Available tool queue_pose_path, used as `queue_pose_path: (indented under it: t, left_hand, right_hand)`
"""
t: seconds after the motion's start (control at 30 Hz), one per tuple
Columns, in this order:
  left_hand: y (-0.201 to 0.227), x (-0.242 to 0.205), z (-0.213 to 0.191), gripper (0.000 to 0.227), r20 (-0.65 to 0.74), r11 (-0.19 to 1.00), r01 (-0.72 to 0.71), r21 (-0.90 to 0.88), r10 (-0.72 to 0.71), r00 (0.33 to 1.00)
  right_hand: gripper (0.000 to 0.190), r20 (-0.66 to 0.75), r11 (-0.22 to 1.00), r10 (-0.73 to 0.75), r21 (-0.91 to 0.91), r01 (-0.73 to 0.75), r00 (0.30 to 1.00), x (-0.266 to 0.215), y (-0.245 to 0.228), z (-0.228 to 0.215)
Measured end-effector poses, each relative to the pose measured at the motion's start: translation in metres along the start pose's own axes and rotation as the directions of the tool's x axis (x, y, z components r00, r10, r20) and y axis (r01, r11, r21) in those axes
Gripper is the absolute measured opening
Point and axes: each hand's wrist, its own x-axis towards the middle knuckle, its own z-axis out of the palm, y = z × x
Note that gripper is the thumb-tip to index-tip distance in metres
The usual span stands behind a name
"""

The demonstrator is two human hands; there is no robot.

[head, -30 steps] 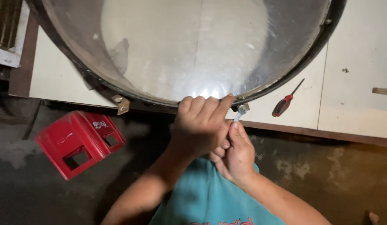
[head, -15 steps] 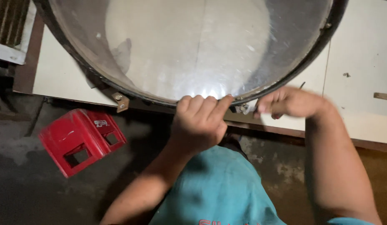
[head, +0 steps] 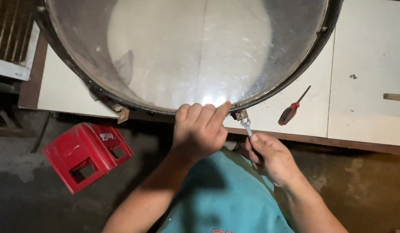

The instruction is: The person uses a wrench to tighten bolts on the rim of a large metal bowl. They systematically move around the bowl, securing each bolt in sequence.

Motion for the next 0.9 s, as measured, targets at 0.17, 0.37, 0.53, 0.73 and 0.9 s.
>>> queue_pose_path:
  t: [0.17,0.37,0.53,0.73,0.9]
  left_hand:
    - [-0.001,0.000,-0.003,0.045,0.040,1.000,-0.013,-0.011,0.014,0.999]
    - [-0.003,0.000,-0.005,0.044,0.041,0.998,-0.031,-0.047,0.033,0.999]
    - [-0.001,0.002,-0.005,0.034,0.025,0.998,-0.008,-0.067,0.010,1.000]
    - [0.001,0.004,-0.007,0.033,0.025,0.997,0.012,-0.073,-0.010,1.000]
    - [-0.002,0.003,0.011,0.031,-0.209,0.999,-0.021,-0.045,0.012,0.978]
  right_hand:
    - [0.033,-0.004,0.999,0.027,0.041,-0.027,1.000,0.004,0.009,0.003]
    - [0.034,-0.092,0.973,0.038,0.230,-0.016,0.995,0.001,0.003,0.032]
    - [0.034,-0.079,0.935,0.073,0.353,-0.041,0.994,0.005,0.007,0.039]
    - [0.032,-0.035,0.902,0.056,0.431,-0.035,0.998,0.014,0.011,0.023]
    - [0.031,0.244,0.872,-0.176,-0.411,0.266,0.954,0.046,-0.030,-0.037]
